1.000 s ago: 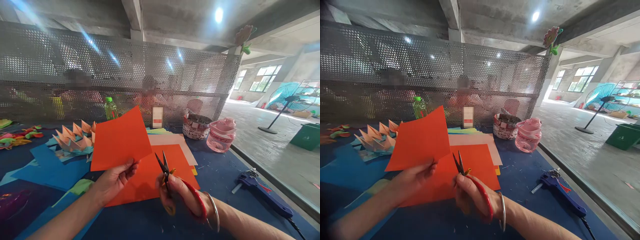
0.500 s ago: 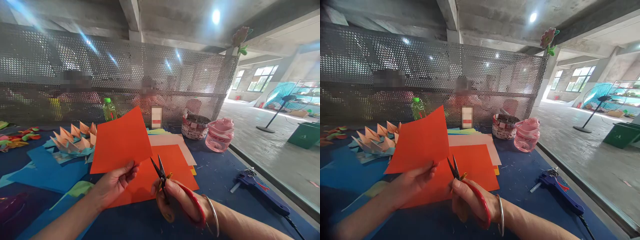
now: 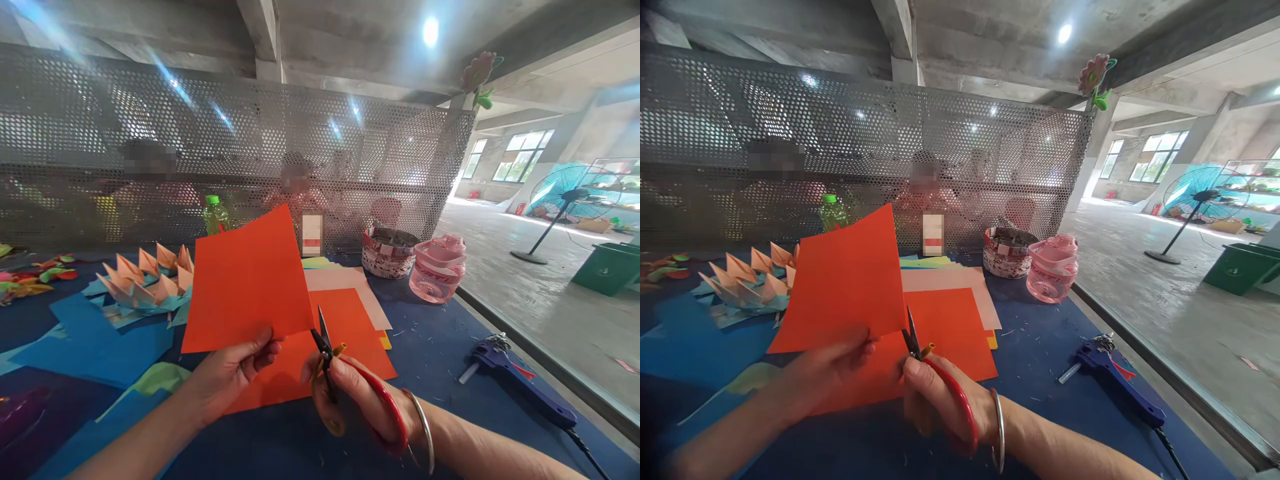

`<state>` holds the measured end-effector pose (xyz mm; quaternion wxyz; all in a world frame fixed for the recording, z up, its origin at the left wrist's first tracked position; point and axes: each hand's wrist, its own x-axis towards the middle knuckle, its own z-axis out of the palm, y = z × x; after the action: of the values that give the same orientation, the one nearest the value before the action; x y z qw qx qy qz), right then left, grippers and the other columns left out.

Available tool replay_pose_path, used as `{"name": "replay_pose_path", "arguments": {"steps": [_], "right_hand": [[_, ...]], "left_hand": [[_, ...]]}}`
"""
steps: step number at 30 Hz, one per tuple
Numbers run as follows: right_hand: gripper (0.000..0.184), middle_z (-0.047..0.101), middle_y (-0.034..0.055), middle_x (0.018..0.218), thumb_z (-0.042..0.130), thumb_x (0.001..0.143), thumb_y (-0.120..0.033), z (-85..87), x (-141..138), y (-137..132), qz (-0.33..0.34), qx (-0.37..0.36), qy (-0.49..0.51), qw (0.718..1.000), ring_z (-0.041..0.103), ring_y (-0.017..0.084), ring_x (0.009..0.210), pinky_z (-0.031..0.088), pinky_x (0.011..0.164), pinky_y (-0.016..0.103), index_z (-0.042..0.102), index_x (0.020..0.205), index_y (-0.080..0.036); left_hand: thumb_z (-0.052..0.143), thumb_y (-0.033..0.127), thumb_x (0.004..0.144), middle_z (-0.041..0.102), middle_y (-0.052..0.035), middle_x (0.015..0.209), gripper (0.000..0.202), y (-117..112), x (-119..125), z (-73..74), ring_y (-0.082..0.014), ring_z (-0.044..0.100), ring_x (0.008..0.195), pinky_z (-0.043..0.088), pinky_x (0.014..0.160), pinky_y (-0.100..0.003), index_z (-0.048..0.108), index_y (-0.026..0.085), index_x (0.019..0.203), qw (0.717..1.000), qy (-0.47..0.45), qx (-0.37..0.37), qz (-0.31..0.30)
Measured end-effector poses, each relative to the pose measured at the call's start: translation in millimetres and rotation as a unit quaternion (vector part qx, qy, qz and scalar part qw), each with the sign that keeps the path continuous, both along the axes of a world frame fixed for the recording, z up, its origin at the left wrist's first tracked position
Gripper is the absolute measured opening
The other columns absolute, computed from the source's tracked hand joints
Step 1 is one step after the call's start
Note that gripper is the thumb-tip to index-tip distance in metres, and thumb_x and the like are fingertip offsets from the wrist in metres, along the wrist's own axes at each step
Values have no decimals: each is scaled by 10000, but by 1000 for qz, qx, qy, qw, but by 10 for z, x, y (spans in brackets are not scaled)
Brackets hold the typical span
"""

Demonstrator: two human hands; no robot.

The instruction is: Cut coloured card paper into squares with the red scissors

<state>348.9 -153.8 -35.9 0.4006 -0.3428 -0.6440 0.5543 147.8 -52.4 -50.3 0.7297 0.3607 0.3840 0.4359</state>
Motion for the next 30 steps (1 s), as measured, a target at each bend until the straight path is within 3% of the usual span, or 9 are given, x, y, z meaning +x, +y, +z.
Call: {"name": "replay_pose_path", "arguments": {"steps": [7,11,14,17,30], "right_hand": [[597,478,-2,642,305,924,-693,-76,-9,0,-6,8,21,1000,457,148,590,432,683,329,553,993,-154],[596,486,3,649,281,923,-702,-131,8,14,-2,15,16,1000,453,146,595,440,688,314,567,919,-179],[587,471,-4,656,311,910,-714,-163,8,4,-14,0,30,999,433,146,589,420,647,310,538,967,-176],[598,460,-9,665,316,913,-711,-174,0,-12,-20,-10,38,999,427,143,592,397,626,311,510,1033,-159],[596,461,-3,664,342,901,-721,-155,-11,-23,-31,-5,53,998,437,157,600,400,649,341,530,1010,-165]], "left_hand": [[741,54,760,757,-27,719,95,-17,6,-55,-147,697,618,608,600,-236,754,146,781,999,-5,25,-26],[838,113,663,744,-15,694,131,-56,12,-42,-150,684,610,600,584,-240,747,146,751,999,12,20,-37],[868,143,623,743,-11,687,182,-71,17,-36,-155,685,614,595,585,-239,747,152,759,999,12,21,-34],[875,182,623,748,-14,699,202,-66,21,-41,-158,688,620,594,587,-241,750,158,780,999,12,34,-33],[893,226,605,759,-22,719,225,-54,3,-66,-164,696,645,604,609,-239,757,158,771,998,16,48,-27]]}}
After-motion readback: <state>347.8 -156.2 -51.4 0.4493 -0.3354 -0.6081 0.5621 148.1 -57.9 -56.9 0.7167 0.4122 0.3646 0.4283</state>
